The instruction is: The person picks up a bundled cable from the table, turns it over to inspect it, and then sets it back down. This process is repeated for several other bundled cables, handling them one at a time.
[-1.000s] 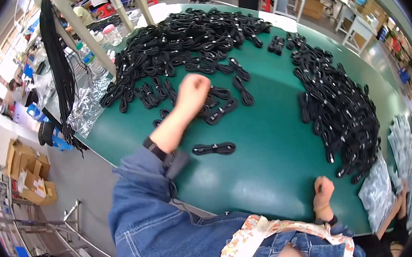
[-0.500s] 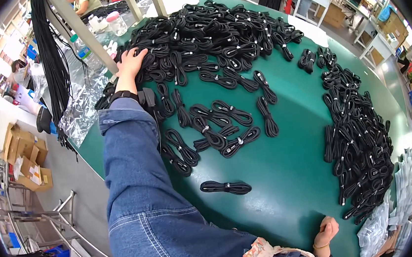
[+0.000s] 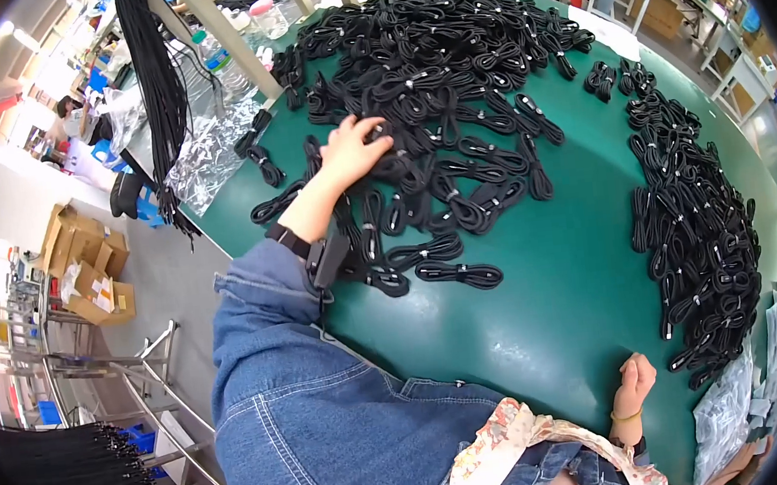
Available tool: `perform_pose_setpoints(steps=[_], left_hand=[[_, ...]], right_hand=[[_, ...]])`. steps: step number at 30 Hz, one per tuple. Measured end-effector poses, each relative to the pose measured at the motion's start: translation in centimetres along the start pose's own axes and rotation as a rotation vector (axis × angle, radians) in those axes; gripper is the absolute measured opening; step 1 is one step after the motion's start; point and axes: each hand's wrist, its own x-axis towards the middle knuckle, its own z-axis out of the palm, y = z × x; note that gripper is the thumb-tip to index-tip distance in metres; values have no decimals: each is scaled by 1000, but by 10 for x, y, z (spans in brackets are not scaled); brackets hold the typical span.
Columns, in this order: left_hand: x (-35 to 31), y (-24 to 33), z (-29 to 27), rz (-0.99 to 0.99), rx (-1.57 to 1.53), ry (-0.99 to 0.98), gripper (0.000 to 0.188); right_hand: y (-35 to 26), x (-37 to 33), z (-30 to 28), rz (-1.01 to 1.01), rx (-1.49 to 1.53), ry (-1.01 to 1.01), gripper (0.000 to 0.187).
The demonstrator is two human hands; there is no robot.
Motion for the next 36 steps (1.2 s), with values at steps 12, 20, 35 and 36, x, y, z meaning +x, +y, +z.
perform_pose_setpoints(steps=[12,20,35,36], left_hand=[[7,-187,-24,-150,382,565,41],[6,-145,-22,-223,-120,192,37],[-29,-57,32,89,-427,243,38],[-34,-47,37,80,-422,268,39]], right_hand=[[-3,2,5,-64,5,-61,22],[-3,3,6,-32,-26,-51,27],[-11,3,0,26,-88,-30,22],[-11,0,-1,49,-70,-34,23]])
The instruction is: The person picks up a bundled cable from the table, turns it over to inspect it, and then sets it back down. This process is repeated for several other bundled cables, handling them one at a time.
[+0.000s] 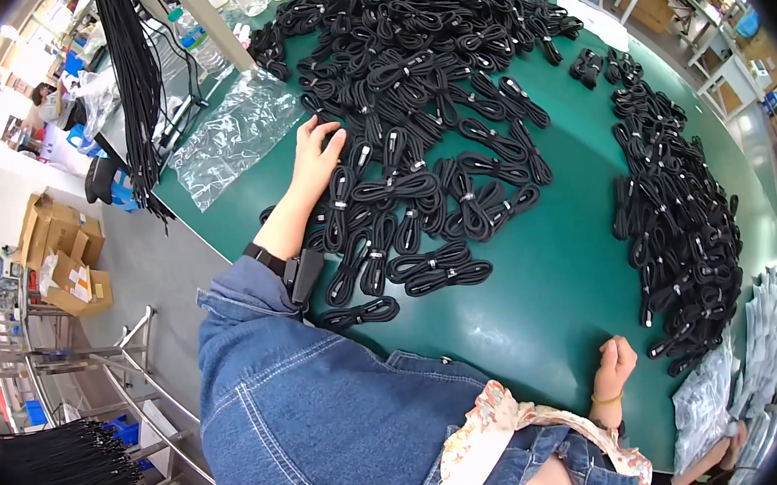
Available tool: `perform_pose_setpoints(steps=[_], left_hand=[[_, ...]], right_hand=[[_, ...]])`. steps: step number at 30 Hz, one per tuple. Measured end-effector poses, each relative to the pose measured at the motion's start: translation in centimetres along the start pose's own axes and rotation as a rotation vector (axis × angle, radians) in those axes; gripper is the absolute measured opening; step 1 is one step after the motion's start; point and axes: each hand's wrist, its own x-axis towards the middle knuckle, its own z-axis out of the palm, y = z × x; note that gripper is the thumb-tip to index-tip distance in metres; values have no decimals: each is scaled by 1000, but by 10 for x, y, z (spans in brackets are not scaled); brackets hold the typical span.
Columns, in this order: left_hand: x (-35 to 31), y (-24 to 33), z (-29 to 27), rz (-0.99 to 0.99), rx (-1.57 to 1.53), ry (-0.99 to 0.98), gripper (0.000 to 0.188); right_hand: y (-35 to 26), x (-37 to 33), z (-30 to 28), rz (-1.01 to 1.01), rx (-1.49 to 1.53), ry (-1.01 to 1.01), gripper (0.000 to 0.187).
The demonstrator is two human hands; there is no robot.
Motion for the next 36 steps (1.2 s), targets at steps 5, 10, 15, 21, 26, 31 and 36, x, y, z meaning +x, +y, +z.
perform_pose_setpoints(steps=[5,10,15,21,26,31,36], left_hand=[[-2,0,-18,-171,-216,-177,38],[-35,50,-139,141,93,-602,78],[-135,88,-126,-58,505,-945,128],[-159,85,-107,354,449,-767,129],[-166,81,-94,358,430,-804,128],[-161,109,-81,182,496,-856,125],[-159,101,-82,90,432,-776,112]], right_hand=[[-4,-3,14,-71,39,39,30],[-7,-1,8,21,113,62,27],[-12,3,-1,80,172,154,25],[-4,2,-3,-66,-28,109,26],[9,-8,-21,-46,122,-58,30],[19,10,-30,123,662,-189,34],[-18,22,-70,126,1162,-88,27]])
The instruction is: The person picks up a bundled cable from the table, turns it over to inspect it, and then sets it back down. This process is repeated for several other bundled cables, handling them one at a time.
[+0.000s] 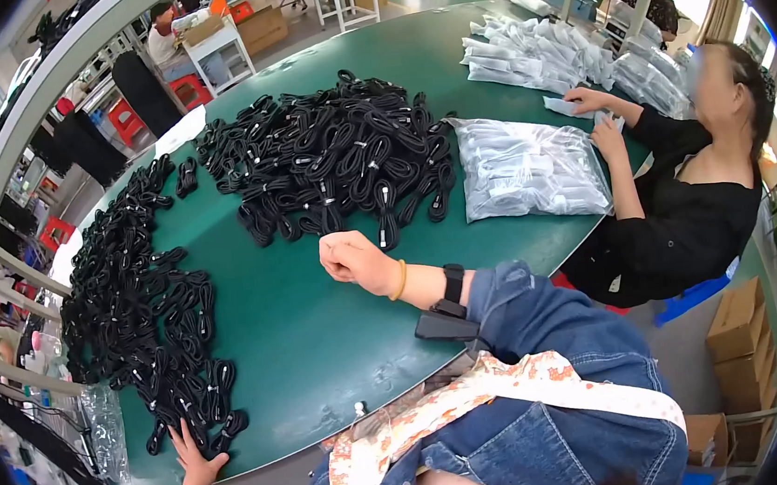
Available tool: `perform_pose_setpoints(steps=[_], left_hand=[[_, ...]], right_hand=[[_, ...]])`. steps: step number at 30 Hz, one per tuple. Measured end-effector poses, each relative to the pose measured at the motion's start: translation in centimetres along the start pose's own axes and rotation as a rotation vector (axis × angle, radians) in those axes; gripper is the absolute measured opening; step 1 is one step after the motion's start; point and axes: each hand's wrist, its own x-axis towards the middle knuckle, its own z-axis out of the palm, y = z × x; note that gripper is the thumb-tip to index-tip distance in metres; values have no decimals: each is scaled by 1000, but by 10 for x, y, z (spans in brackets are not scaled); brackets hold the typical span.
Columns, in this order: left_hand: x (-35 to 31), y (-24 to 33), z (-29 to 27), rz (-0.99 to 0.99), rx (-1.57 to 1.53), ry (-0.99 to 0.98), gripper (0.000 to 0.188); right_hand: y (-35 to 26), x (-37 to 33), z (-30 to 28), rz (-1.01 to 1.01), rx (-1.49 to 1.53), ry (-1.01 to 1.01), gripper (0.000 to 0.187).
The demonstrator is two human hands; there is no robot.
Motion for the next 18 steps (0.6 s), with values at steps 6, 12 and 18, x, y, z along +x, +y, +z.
perform_pose_setpoints(steps=[6,12,18], left_hand=[[8,27,27,-106,7,194,104],[-11,61,35,-8,294,565,72],[-29,78,39,166,411,648,38]], right_hand=[[-32,-8,-8,-220,-42,-226,23],[44,-3,-59,-179,-555,-139,24],[40,1,-55,-121,-349,-109,28]])
